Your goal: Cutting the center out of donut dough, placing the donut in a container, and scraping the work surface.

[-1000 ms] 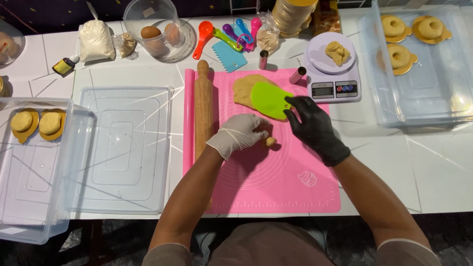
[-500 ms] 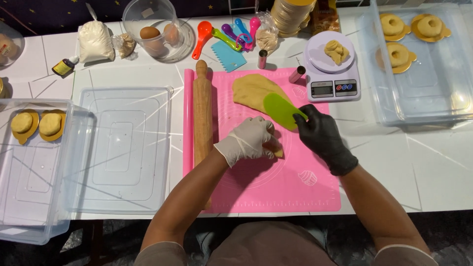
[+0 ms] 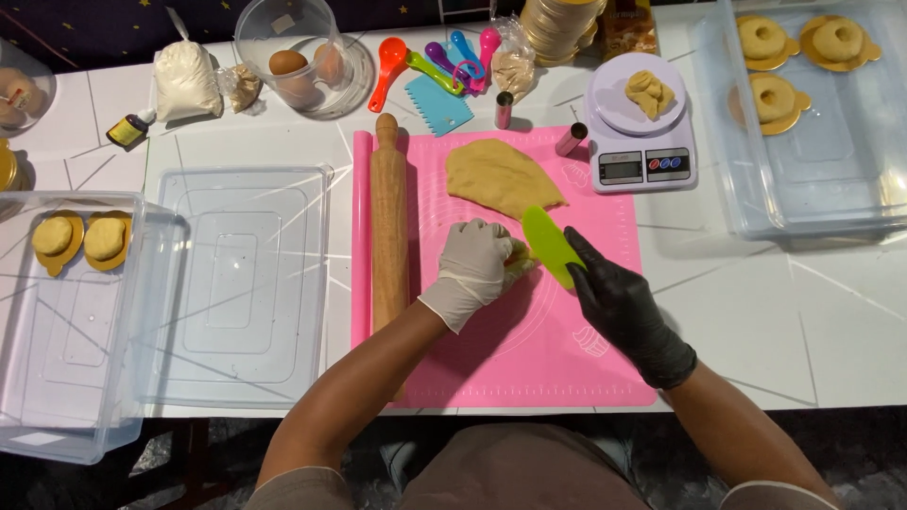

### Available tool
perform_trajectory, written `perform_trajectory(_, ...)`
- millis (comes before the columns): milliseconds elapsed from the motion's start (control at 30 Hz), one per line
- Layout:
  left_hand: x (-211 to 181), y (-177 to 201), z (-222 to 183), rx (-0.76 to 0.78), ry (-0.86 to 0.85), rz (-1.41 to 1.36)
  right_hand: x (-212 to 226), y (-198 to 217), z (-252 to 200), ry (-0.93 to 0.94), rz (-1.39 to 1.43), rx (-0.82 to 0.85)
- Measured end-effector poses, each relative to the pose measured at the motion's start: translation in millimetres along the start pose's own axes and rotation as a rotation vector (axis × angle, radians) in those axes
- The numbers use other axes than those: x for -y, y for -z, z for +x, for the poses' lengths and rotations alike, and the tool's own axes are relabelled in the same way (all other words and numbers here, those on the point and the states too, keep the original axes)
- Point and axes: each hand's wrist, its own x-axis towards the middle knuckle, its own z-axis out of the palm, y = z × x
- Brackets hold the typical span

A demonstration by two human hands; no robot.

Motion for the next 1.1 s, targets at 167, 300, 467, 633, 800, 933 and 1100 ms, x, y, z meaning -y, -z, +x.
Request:
perform_trajectory(167, -1, -5, 1, -0.039, -0.030, 0.010, -4, -11, -5, 0.040, -0.037, 0.013)
perform_trajectory(300, 4, -21, 7, -0.038, -0.007, -0.005, -5, -19, 1, 0.069, -0.147, 0.042)
perform_trajectory(467, 3, -23, 4, -0.030, -0.003, 0.047, -3, -21, 15, 0.131, -0.168, 0.034)
perform_trajectory(633, 12, -29, 7, -0.024, 0.054, 0.048, 1, -3, 3, 0.187, -0.323, 0.059)
perform_trajectory(800, 5, 11, -2, 0.068, 0.165, -0.248, -16, 1, -14, -0.013, -0.090, 0.041)
perform_trajectory(933, 15, 8, 3, -0.016, 0.099, -0.278, -18, -5, -14, -0.143, 0.112, 0.024)
perform_trajectory(1100, 8, 20, -3, -0.071, 0.155, -0.579, -23, -2, -4, -0.230, 0.098, 0.103)
